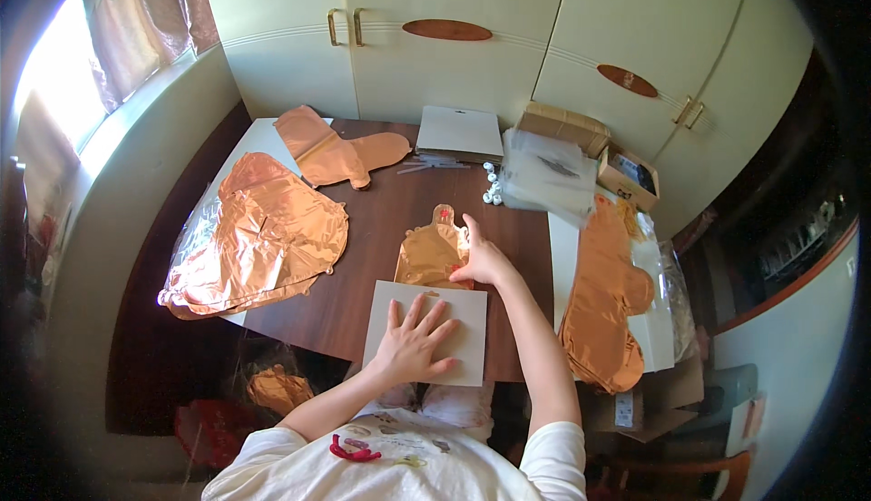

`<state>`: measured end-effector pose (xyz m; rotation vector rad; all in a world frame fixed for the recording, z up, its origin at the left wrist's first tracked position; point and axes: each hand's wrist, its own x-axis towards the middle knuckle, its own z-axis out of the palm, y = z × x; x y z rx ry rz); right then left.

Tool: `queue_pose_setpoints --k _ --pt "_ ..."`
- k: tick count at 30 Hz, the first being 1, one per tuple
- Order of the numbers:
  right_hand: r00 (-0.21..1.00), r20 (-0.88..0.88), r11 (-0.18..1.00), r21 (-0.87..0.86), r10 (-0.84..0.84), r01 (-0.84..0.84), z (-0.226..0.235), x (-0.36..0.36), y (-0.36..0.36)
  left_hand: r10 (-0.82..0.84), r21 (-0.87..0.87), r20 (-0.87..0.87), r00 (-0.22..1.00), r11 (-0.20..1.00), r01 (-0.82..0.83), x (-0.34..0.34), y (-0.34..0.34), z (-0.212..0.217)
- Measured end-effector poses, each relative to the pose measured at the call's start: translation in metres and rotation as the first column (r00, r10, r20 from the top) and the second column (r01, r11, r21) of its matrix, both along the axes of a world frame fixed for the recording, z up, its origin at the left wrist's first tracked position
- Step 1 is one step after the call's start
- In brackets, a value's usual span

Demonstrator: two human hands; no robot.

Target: Folding and packaging foil letter balloons into retail plastic sleeves.

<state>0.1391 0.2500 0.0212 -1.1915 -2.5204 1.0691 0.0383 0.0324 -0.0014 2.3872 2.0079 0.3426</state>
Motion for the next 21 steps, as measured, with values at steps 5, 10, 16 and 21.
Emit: queue_pose_setpoints --k 5,10,16,21 --pt "0.998 -0.060 0.994 0.112 0.026 -0.019 -0.015 0.007 -0.006 -0.007 0.011 0.012 1.000 1.000 0.007 0.002 -0.002 0.001" --pt "0.999 -0.038 0.999 0.048 0.004 -0.002 -0.006 0.007 -0.009 -0.010 0.017 0.013 1.000 1.000 0.010 0.001 -0.004 0.000" --pt "0.980 -0.137 0.989 -0.071 -0.141 0.133 -0.009 0.010 -0.016 -0.011 0.025 0.010 1.000 1.000 0.011 0.002 -0.004 0.000" --pt "0.988 -0.151 0.969 -0.247 -0.021 -0.017 -0.019 0.023 -0.017 -0.006 0.029 0.003 1.000 1.000 0.006 0.001 -0.005 -0.001"
